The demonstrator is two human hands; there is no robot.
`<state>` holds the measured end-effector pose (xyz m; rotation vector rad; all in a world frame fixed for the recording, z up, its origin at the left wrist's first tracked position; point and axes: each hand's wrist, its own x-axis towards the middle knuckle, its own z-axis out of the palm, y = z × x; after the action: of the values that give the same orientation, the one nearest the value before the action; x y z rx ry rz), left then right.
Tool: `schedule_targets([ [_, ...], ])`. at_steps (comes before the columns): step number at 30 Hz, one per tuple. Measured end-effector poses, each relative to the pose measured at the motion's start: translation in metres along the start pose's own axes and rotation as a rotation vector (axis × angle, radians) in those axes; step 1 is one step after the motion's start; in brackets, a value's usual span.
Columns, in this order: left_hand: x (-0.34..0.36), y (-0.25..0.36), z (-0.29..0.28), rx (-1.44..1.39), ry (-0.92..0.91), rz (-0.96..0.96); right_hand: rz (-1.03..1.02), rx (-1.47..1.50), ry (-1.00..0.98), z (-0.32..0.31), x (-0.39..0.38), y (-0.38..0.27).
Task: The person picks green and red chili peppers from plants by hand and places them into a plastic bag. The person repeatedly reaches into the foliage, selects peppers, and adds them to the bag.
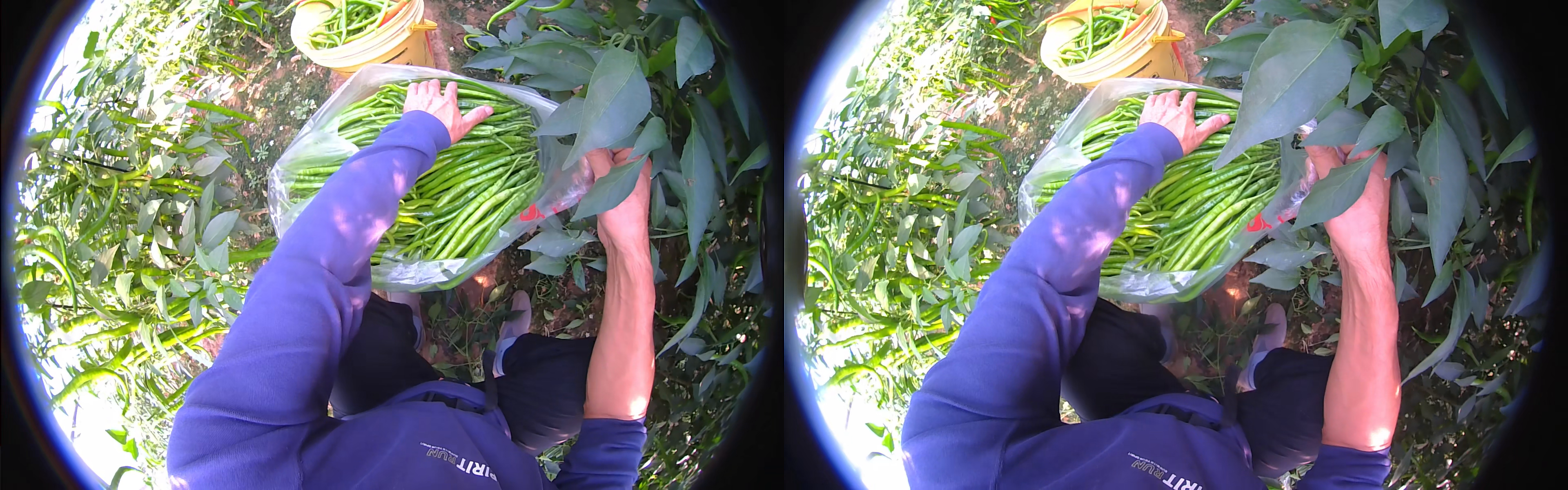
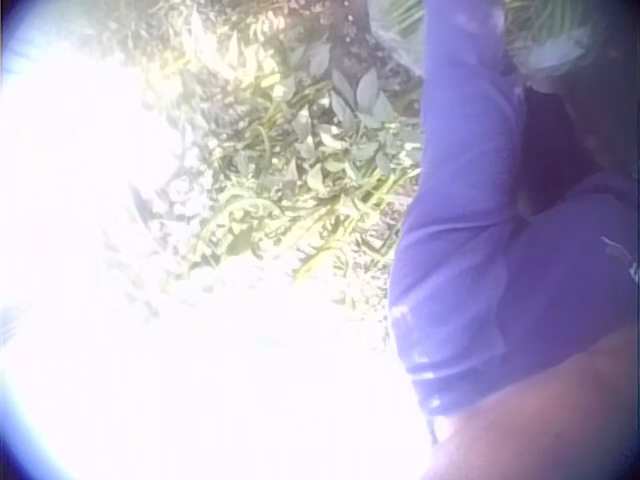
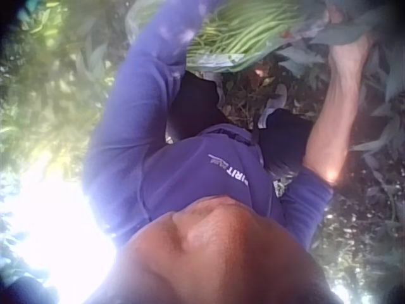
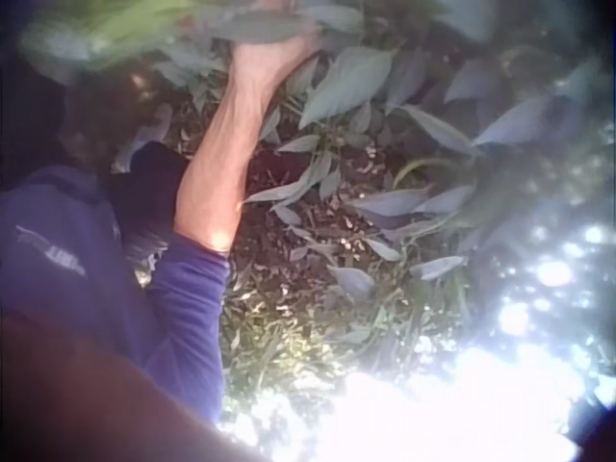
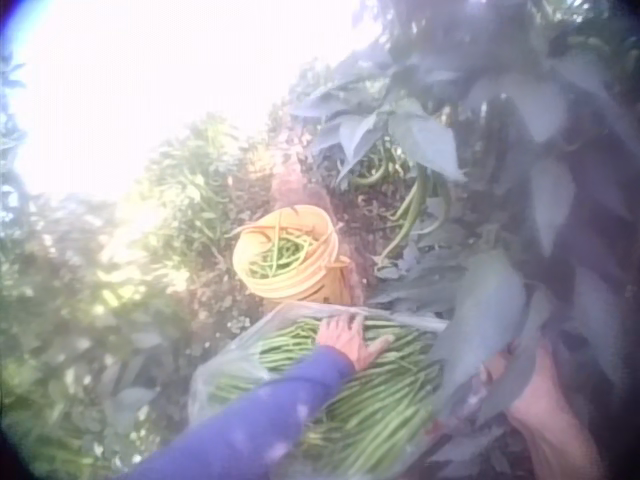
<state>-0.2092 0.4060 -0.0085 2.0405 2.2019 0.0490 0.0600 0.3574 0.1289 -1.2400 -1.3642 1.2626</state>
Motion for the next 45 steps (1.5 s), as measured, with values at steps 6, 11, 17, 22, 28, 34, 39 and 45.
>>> schedule_targets([
  [6,0.002,-0.001,0.009,-0.047,0.042,-0.028,-0.045,0.096,0.036,0.004,0.004,0.007],
  [11,0.014,-0.002,0.012,-0.075,0.009,-0.033,-0.043,0.01,0.032,0.003,0.002,0.009],
  [17,0.025,-0.016,0.006,-0.209,0.082,0.052,-0.052,0.059,-0.036,0.001,-0.004,0.01],
  [22,0.035,-0.035,-0.002,-0.099,0.125,0.323,0.058,-0.126,-0.062,-0.004,-0.005,0.014],
  [28,0.007,-0.012,0.008,0.023,0.368,0.318,0.057,-0.093,-0.055,-0.009,-0.006,0.015],
  [34,-0.058,-0.001,0.015,-0.249,0.431,0.433,0.102,-0.026,-0.045,-0.01,-0.004,0.008],
  [39,-0.055,-0.016,0.022,-0.298,0.356,0.448,0.018,0.007,-0.035,-0.004,-0.008,0.009],
  [45,-0.033,-0.016,0.029,-0.167,0.313,0.304,0.008,-0.067,-0.073,-0.008,-0.014,0.005],
])
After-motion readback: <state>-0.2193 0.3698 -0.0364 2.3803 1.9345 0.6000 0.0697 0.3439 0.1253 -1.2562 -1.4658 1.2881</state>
